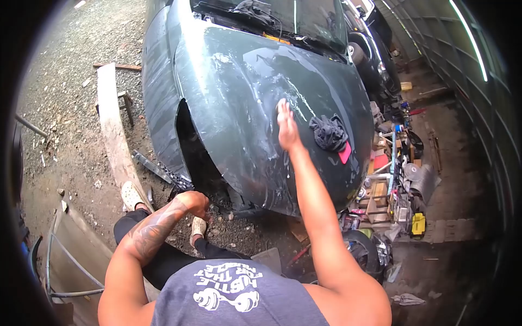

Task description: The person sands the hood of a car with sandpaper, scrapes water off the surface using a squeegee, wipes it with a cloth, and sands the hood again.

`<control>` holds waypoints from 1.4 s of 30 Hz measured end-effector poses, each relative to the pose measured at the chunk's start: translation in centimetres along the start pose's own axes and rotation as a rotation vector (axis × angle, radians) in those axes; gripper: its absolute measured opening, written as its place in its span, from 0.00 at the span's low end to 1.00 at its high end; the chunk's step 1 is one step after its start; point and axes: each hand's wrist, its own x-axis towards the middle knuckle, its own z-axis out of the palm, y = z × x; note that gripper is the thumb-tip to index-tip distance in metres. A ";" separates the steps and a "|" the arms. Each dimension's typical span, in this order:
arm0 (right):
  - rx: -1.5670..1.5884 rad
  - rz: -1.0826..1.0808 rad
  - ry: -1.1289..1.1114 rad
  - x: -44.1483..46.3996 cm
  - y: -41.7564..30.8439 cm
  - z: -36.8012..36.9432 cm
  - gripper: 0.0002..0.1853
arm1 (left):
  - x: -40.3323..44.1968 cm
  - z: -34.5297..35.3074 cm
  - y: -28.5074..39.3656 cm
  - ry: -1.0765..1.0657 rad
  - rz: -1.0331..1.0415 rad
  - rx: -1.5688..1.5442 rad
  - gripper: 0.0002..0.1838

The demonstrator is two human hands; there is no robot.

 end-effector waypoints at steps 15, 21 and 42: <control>-0.069 -0.143 -0.095 1.6 0.7 0.0 0.32 | 2.1 0.4 1.0 -0.033 0.046 -0.025 0.34; -0.265 -0.115 -0.107 -9.5 -4.9 2.3 0.38 | 1.2 -0.8 1.5 -0.008 0.027 0.003 0.36; -0.154 -0.125 -0.112 0.2 -3.2 1.2 0.34 | 1.4 0.6 0.3 0.084 -0.031 -0.060 0.35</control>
